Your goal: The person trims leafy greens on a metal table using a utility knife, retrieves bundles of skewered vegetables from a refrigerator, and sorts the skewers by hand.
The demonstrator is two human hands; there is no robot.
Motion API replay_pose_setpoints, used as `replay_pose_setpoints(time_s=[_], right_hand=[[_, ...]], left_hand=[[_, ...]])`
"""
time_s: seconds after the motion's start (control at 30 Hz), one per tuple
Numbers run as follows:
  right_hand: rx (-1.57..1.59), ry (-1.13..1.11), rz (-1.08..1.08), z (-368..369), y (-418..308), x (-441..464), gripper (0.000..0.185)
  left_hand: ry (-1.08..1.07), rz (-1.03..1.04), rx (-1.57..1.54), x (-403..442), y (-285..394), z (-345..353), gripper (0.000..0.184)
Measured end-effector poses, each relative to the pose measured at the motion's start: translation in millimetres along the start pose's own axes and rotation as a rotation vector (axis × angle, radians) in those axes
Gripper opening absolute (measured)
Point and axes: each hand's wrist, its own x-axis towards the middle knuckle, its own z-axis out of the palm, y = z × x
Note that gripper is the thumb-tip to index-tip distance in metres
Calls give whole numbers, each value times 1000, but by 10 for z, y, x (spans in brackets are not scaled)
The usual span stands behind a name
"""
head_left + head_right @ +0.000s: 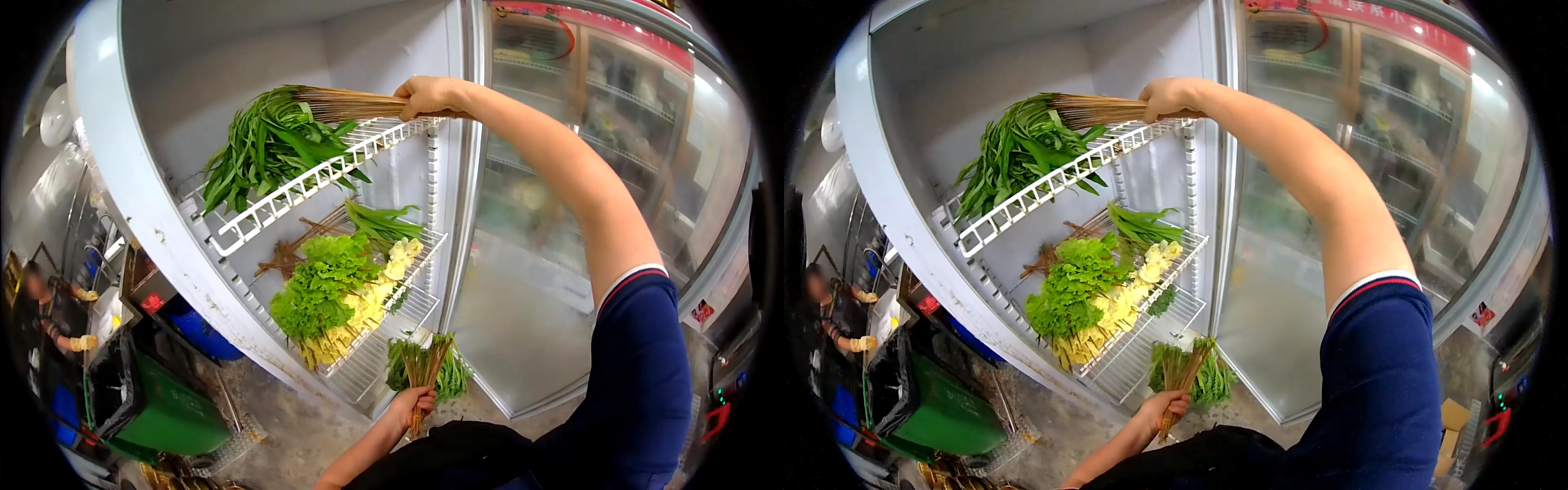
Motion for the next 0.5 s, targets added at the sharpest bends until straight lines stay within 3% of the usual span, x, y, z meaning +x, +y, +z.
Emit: replay_pose_setpoints(time_s=[0.13, 0.23, 0.3, 0.4, 0.5], right_hand=[[133, 206, -79, -95, -125, -135, 39], [285, 421, -106, -161, -84, -695, 33], [225, 609, -166, -105, 30, -1062, 35], [561, 670, 0, 115, 53, -1790, 47], [801, 659, 114, 443, -41, -2483, 45]], left_hand=[[-64, 61, 69, -142, -101, 44, 12], [-103, -51, 73, -118, -139, -48, 18], [-133, -98, 52, -54, -209, -133, 20], [-139, -165, 89, -81, -318, -128, 15], [-104, -167, 140, -114, -472, -68, 13]])
